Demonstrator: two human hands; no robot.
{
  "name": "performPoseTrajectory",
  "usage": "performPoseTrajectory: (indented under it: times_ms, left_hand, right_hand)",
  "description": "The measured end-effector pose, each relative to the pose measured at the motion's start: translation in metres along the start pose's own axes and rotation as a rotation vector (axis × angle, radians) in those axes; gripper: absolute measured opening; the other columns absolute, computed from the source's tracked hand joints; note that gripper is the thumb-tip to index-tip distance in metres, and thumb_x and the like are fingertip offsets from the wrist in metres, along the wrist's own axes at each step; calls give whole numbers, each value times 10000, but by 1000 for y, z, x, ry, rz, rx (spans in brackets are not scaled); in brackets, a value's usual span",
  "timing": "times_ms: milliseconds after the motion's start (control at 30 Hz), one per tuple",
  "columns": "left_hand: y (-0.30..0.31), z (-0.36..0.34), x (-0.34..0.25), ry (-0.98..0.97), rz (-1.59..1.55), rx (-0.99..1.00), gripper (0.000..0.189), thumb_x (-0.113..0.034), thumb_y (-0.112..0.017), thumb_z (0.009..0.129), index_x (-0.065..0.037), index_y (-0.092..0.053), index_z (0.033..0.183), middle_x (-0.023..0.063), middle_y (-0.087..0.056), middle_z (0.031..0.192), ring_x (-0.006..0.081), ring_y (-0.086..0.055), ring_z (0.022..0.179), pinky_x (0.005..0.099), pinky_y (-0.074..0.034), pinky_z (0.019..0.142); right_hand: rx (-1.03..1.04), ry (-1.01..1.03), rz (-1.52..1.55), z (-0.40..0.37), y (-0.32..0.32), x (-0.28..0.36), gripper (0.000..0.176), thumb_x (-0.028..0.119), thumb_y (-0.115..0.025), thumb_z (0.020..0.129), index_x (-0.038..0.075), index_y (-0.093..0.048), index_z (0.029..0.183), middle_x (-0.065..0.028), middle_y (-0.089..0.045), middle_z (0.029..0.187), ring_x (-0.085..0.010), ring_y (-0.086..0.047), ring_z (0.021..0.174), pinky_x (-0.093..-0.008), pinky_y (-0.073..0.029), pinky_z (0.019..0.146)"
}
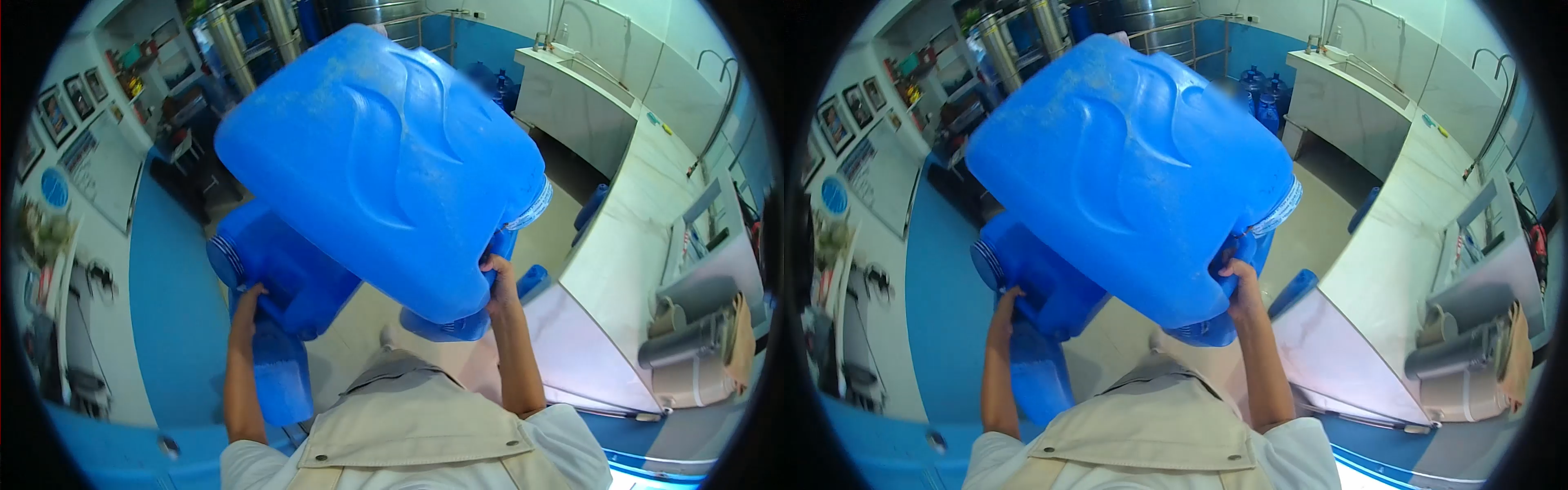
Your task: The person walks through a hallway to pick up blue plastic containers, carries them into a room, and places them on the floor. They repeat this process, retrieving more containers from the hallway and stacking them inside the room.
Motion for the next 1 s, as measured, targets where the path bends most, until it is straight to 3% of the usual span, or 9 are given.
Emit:
performPoseTrajectory:
  times_ms: [67,100,133,200,333,467,700,867,1000]
  left_hand:
    - [-24,67,-29,6,109,-68,273,-303,-595,629,-109,-591,820,82,-507,1049,214,-439,975,323,-327,869]
    - [-29,97,-36,48,212,-154,279,-299,-596,624,-108,-593,827,81,-509,1045,210,-445,959,317,-327,861]
    - [-42,137,-46,39,214,-138,279,-299,-596,624,-108,-593,827,81,-509,1045,210,-445,959,317,-327,861]
    - [-68,219,-46,124,151,91,349,-322,-600,628,-119,-581,911,71,-526,979,194,-456,931,309,-323,867]
    - [-156,336,-114,92,266,141,275,-277,-596,613,-101,-575,823,45,-508,826,170,-456,818,318,-348,767]
    - [-256,441,-159,155,119,249,257,-269,-602,595,-106,-555,788,34,-474,751,165,-448,724,305,-360,689]
    - [-424,585,-283,60,110,166,420,-328,-597,566,-82,-540,902,89,-467,974,214,-407,927,333,-309,827]
    - [-525,729,-344,-15,151,112,464,-360,-583,556,-55,-542,903,118,-480,987,253,-405,946,362,-260,890]
    - [-601,819,-384,41,197,233,393,-342,-579,577,-46,-548,833,100,-508,871,211,-450,826,333,-346,751]
  right_hand:
    - [-56,61,-52,67,0,17,470,96,-480,559,6,-494,1020,-102,-546,888,-230,-534,782,-324,-457,759]
    - [-116,20,-13,91,1,24,309,85,-532,546,76,-501,853,-47,-495,781,-189,-499,716,-298,-442,683]
    - [-124,37,-13,121,6,34,309,85,-532,546,76,-501,853,-47,-495,781,-189,-499,716,-298,-442,683]
    - [-279,68,-38,163,32,43,315,104,-529,556,65,-506,868,-55,-508,796,-195,-511,734,-301,-446,690]
    - [-498,135,-103,236,80,93,352,126,-526,541,40,-514,882,-63,-530,800,-200,-526,719,-299,-456,655]
    - [-734,252,-58,316,144,142,188,85,-537,556,89,-477,734,-20,-467,661,-162,-473,597,-280,-409,566]
    - [-979,260,-81,491,239,223,141,83,-553,561,95,-434,634,-20,-408,529,-163,-423,472,-283,-367,494]
    - [-956,254,-53,626,277,254,151,85,-547,561,101,-442,669,-30,-456,622,-178,-465,547,-303,-387,522]
    - [-962,191,-11,721,295,261,184,79,-534,548,92,-448,710,-41,-467,655,-206,-491,597,-308,-426,578]
Point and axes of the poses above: each hand's wrist, its own z-axis towards the middle knuckle, its own y-axis out of the back of the hand, x = y × z, the point moved 7 cm from there along z, towards the middle knuckle
